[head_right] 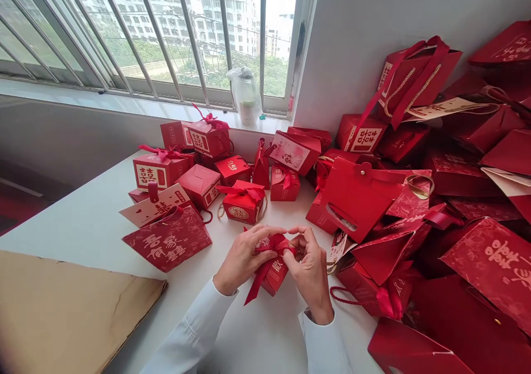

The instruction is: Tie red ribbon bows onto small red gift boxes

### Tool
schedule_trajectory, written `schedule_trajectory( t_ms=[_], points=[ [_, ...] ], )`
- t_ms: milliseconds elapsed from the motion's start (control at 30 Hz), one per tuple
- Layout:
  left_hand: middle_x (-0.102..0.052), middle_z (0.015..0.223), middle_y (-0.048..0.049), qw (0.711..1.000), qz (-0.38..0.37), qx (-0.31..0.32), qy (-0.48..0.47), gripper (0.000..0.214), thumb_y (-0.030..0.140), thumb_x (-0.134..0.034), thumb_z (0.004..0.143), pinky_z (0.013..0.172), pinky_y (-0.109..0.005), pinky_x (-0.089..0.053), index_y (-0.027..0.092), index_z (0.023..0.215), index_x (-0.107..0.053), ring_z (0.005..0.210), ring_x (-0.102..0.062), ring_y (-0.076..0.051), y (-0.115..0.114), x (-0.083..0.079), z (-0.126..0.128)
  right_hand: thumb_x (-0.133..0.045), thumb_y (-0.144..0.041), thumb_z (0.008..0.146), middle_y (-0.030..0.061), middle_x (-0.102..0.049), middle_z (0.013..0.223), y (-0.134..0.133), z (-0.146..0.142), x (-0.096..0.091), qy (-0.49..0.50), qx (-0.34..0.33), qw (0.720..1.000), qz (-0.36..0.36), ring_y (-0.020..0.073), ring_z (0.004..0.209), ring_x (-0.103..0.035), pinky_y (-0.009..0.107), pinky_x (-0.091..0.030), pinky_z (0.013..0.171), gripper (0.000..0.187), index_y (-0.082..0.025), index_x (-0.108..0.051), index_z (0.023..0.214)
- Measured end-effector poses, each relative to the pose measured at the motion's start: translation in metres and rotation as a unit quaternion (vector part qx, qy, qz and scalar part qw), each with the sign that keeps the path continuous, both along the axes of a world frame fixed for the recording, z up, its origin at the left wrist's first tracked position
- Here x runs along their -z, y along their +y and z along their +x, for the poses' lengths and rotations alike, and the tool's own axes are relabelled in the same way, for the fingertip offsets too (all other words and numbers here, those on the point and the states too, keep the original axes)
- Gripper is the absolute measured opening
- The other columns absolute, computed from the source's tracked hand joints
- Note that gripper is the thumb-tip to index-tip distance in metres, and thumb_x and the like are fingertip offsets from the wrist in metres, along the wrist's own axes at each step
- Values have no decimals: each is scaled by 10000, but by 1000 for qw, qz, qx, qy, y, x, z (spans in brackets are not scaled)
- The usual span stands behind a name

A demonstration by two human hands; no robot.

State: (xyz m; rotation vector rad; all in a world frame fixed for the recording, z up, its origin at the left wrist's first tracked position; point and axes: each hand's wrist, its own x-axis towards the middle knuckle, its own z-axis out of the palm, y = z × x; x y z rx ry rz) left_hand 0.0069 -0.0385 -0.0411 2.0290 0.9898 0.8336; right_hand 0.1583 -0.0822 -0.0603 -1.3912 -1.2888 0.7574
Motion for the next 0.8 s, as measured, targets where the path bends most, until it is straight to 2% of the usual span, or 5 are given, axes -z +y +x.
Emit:
schedule_trajectory(
  t_ms=[200, 333, 500, 667, 800],
  points=[
    [-676, 913, -5, 998, -43, 2, -40, 465, 315, -621, 809, 731, -244, -480, 271, 1260, -515, 740, -613, -140, -1, -4, 0, -556, -189, 777, -35, -539, 716, -7, 2, -20, -152, -25, 988, 11, 131, 632, -533, 247, -456, 620, 308, -225, -488, 1076],
    [-689, 829, 2, 990, -73, -83, -86, 307, 226, -541, 845, 619, -213, -475, 219, 1151, -557, 604, -595, -105, -7, 2, 9, -563, -285, 825, -30, -536, 711, -9, 4, -20, -119, -28, 992, -9, 132, 650, -535, 245, -457, 635, 233, -223, -520, 1045],
    [-686, 780, 19, 975, -73, -157, -142, 339, 175, -565, 812, 582, -193, -470, 222, 1148, -561, 569, -590, -90, -14, 10, 18, -563, -336, 825, -44, -529, 641, -7, 1, -11, -60, 10, 997, -47, 130, 582, -525, 239, -431, 577, 225, -216, -518, 1009],
    [-695, 795, 20, 966, -73, -192, -154, 432, 174, -589, 798, 584, -192, -477, 245, 1223, -551, 576, -591, -88, -14, 15, 20, -567, -327, 802, -45, -556, 613, -7, -9, -14, -92, 53, 993, -52, 145, 575, -550, 247, -426, 580, 219, -216, -506, 981],
    [-708, 831, 21, 968, -74, -187, -152, 486, 173, -583, 809, 582, -187, -478, 266, 1282, -523, 558, -573, -79, -14, 18, 21, -563, -301, 788, -55, -559, 599, -8, -13, -19, -137, 89, 986, -37, 134, 549, -538, 236, -415, 571, 216, -222, -493, 976]
  ],
)
